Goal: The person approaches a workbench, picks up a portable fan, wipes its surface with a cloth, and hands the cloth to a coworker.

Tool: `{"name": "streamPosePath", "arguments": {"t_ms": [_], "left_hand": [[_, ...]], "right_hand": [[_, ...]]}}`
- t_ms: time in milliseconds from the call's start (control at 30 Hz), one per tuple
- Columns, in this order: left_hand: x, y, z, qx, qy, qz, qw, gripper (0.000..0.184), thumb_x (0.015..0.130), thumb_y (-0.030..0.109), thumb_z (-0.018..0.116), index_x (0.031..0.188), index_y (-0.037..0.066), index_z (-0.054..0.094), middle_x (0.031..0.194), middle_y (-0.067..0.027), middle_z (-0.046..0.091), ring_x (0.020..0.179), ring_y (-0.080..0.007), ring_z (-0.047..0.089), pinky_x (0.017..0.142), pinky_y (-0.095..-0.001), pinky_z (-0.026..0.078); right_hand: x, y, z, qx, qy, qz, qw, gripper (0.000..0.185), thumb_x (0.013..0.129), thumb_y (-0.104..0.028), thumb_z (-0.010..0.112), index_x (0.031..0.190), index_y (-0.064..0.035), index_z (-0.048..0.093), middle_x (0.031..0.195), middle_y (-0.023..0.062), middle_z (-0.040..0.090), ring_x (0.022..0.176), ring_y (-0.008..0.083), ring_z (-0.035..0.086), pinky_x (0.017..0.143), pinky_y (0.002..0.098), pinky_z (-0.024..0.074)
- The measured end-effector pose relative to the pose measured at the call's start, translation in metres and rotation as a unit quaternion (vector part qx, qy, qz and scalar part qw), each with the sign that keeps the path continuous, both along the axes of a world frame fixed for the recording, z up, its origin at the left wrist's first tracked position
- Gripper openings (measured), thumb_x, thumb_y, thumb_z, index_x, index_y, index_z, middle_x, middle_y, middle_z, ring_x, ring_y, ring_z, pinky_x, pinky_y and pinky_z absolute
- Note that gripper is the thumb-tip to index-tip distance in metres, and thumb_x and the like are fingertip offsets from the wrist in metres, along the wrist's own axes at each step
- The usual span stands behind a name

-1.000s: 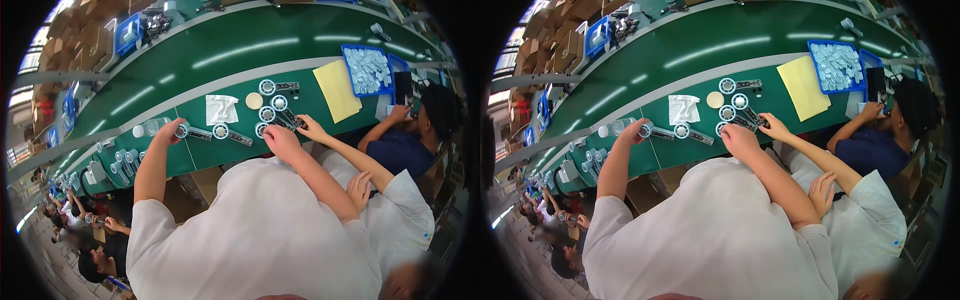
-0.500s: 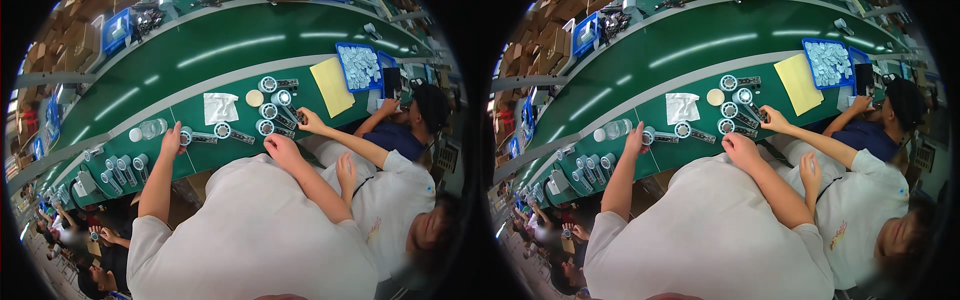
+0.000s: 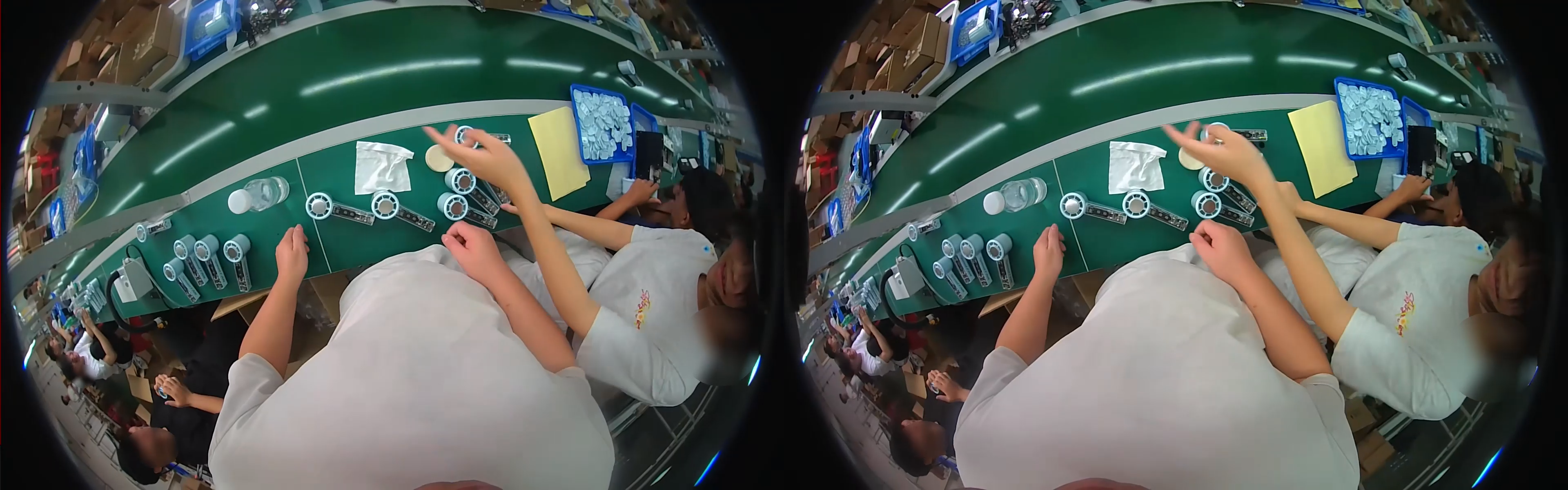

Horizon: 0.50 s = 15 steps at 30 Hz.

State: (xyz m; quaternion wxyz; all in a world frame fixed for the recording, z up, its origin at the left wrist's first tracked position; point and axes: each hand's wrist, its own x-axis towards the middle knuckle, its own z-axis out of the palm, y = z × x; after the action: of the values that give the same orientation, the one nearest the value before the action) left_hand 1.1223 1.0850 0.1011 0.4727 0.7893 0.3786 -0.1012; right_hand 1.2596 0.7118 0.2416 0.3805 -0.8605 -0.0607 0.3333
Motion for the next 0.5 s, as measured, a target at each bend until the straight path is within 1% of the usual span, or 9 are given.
{"name": "streamPosePath", "arguments": {"t_ms": [33,100,167,200,267,367,400,467,500], "left_hand": [[-0.005,0.004,-0.006,-0.023,0.01,0.019,0.999,0.043,0.103,0.04,0.047,0.087,0.003,0.06,0.065,-0.0088,0.059,0.052,-0.0195,0.055,0.049,-0.0306,0.043],[-0.014,0.012,-0.01,-0.067,0.029,0.064,0.995,0.041,0.103,0.036,0.048,0.081,0.003,0.059,0.059,-0.0082,0.057,0.048,-0.0193,0.053,0.046,-0.0302,0.041],[-0.001,0.014,0.004,-0.16,0.002,0.2,0.967,0.037,0.102,0.03,0.049,0.078,0.003,0.059,0.053,-0.0076,0.052,0.041,-0.0182,0.048,0.039,-0.0301,0.038],[0.0,0.015,0.005,-0.148,0.004,0.213,0.966,0.037,0.102,0.03,0.049,0.078,0.003,0.059,0.053,-0.0076,0.052,0.041,-0.0182,0.048,0.039,-0.0301,0.038],[0.002,0.022,0.0,-0.186,-0.014,0.233,0.954,0.037,0.101,0.029,0.051,0.076,0.004,0.059,0.052,-0.0074,0.052,0.038,-0.0172,0.045,0.034,-0.0291,0.034],[-0.002,0.025,-0.018,-0.19,-0.053,0.252,0.947,0.036,0.1,0.029,0.052,0.074,0.004,0.058,0.051,-0.0071,0.051,0.037,-0.0166,0.044,0.034,-0.0285,0.032],[-0.003,0.025,-0.028,-0.171,-0.058,0.264,0.947,0.035,0.1,0.028,0.053,0.075,0.004,0.058,0.051,-0.0069,0.051,0.037,-0.0163,0.043,0.034,-0.0284,0.031],[-0.009,0.024,-0.036,-0.162,-0.057,0.273,0.946,0.032,0.098,0.026,0.054,0.075,0.004,0.058,0.052,-0.0067,0.052,0.038,-0.0158,0.043,0.034,-0.0285,0.031],[-0.011,0.024,-0.037,-0.171,-0.057,0.275,0.944,0.032,0.098,0.025,0.054,0.075,0.004,0.059,0.052,-0.0066,0.052,0.039,-0.0157,0.043,0.034,-0.0287,0.031]], "right_hand": [[0.007,0.01,0.001,0.02,-0.001,0.018,1.0,0.015,0.092,-0.017,0.063,0.084,-0.0035,0.063,0.072,0.0058,0.066,0.063,0.0216,0.055,0.064,0.0328,0.0478],[0.019,0.03,0.011,0.005,0.059,0.041,0.997,0.014,0.093,-0.015,0.063,0.086,-0.0022,0.065,0.073,0.0038,0.064,0.066,0.0164,0.05,0.063,0.0292,0.0447],[0.035,0.077,0.004,-0.009,0.096,0.076,0.993,0.014,0.093,-0.015,0.063,0.088,-0.0026,0.066,0.074,0.0035,0.064,0.067,0.0161,0.051,0.065,0.0289,0.046],[0.051,0.141,-0.004,0.077,0.099,0.174,0.977,0.014,0.094,-0.018,0.063,0.09,-0.0057,0.068,0.076,0.0003,0.063,0.066,0.0134,0.051,0.064,0.0261,0.0454],[0.048,0.204,0.026,0.057,0.127,0.276,0.951,0.011,0.095,-0.023,0.062,0.099,-0.0198,0.073,0.075,-0.0068,0.058,0.063,0.0108,0.049,0.058,0.0229,0.0419],[-0.009,0.226,-0.064,0.148,0.058,0.313,0.936,0.012,0.094,-0.029,0.064,0.094,-0.0198,0.071,0.069,-0.0053,0.052,0.06,0.0134,0.047,0.057,0.0247,0.0417],[-0.023,0.237,-0.084,0.198,-0.018,0.289,0.936,0.024,0.09,-0.034,0.067,0.08,-0.0135,0.062,0.064,-0.0016,0.051,0.055,0.0163,0.045,0.055,0.0287,0.0433],[-0.024,0.24,-0.063,0.233,-0.003,0.229,0.945,0.042,0.085,-0.038,0.07,0.064,-0.0082,0.051,0.057,0.0017,0.049,0.051,0.019,0.043,0.053,0.0322,0.0449],[-0.008,0.232,-0.028,0.219,0.083,0.202,0.951,0.043,0.085,-0.038,0.071,0.061,-0.0092,0.049,0.056,0.0013,0.047,0.051,0.0187,0.042,0.054,0.0316,0.0449]]}}
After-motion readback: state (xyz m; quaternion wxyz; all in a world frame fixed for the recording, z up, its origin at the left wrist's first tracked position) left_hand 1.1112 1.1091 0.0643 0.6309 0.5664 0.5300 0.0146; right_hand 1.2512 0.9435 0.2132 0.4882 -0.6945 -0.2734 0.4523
